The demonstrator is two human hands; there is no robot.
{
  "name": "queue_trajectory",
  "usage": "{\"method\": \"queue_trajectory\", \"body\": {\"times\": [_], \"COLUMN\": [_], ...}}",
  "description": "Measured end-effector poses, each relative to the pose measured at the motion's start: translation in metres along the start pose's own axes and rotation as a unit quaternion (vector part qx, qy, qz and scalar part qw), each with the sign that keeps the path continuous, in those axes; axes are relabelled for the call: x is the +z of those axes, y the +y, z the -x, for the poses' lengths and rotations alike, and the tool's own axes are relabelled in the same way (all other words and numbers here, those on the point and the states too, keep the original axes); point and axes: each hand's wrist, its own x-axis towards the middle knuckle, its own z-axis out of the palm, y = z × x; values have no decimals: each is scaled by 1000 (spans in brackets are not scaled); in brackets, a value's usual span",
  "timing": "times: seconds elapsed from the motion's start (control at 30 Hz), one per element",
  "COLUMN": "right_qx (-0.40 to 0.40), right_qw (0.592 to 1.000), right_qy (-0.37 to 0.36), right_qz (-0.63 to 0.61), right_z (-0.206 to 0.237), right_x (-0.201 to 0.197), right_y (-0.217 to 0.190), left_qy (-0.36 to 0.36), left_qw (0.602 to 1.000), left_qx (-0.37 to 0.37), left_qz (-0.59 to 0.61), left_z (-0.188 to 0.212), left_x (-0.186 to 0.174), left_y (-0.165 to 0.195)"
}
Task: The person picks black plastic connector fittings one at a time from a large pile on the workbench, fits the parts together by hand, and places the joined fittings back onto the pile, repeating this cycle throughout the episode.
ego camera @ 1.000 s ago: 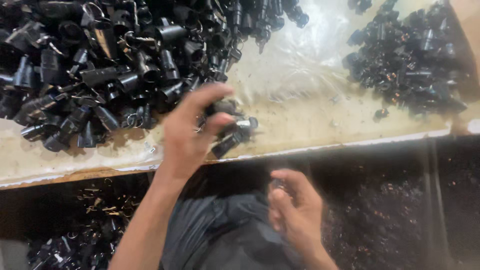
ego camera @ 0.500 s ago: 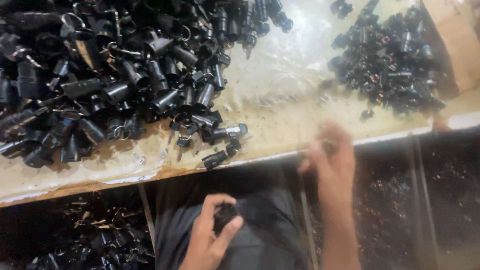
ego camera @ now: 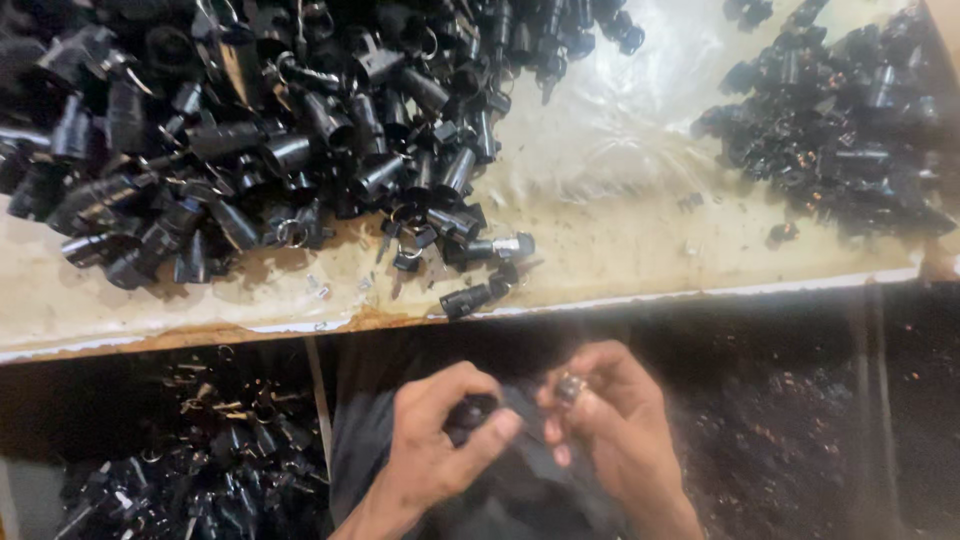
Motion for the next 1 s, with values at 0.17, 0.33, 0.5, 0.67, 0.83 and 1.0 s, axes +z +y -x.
{"method": "queue_trajectory", "body": {"times": [0.17,0.33,0.5,0.67,0.83,1.0], "right_qx": [15,0,-237,-273,-42,-111], "right_qw": [998,981,834,824,946,817], "right_qy": [55,105,-80,-16,46,282], "right_qz": [41,164,492,496,318,491], "right_z": [9,11,3,0,8,-9], "right_x": [7,11,37,56,25,-74], "right_y": [9,8,-13,-3,20,22], "left_qy": [41,-24,-83,-102,-48,129], "left_qw": [998,998,988,983,991,872], "left_qx": [-23,49,93,-118,-110,-369], "left_qz": [-33,-40,-88,92,57,-294], "left_z": [4,4,-3,17,57,76], "left_x": [8,1,-12,-1,9,-72], "left_y": [1,7,18,6,-41,-70]}}
